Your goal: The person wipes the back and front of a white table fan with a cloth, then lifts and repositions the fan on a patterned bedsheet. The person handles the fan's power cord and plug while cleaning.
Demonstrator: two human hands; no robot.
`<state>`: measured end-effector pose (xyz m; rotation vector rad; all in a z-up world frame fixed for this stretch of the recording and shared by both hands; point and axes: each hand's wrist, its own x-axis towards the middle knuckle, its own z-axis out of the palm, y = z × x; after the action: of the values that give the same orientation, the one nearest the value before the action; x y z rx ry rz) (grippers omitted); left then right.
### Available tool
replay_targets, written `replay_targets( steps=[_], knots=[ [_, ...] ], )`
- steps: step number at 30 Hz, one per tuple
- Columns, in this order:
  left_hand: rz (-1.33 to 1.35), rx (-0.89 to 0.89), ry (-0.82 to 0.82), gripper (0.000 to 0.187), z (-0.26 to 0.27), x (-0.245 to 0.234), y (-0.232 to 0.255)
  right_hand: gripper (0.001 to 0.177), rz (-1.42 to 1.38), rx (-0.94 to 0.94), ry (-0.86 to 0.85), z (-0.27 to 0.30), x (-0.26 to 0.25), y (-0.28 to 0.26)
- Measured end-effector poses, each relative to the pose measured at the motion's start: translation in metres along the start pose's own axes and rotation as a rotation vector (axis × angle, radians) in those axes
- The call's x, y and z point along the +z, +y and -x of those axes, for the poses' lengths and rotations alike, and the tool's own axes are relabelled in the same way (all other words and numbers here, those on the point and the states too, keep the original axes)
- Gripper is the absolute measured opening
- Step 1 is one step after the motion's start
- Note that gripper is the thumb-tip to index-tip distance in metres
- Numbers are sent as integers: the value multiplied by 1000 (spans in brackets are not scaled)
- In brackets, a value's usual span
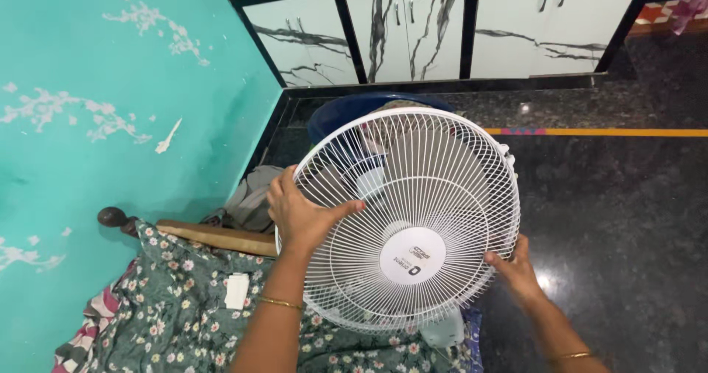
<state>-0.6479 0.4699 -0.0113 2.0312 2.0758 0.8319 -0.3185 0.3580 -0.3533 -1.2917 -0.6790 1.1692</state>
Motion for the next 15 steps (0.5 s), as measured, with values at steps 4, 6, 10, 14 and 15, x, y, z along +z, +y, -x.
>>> replay_targets(
  steps=[4, 6, 10, 14, 15],
  knots=[
    [-8, 20, -25, 137, -2, 0, 5, 118, 498, -490, 209, 3, 4, -87],
    [-19, 63, -13, 137, -4, 2, 7, 135, 634, -664, 242, 9, 23, -153],
    [-9, 74, -46, 138, -6, 6, 10, 135, 724, -852, -10, 6, 103, -274],
    [-37, 78, -77, 143, -10, 7, 19, 141, 964, -766, -93, -15, 173, -333],
    [-32, 92, -79, 142, -10, 7, 21, 141, 1021, -731, -117, -16, 181, -336]
  ],
)
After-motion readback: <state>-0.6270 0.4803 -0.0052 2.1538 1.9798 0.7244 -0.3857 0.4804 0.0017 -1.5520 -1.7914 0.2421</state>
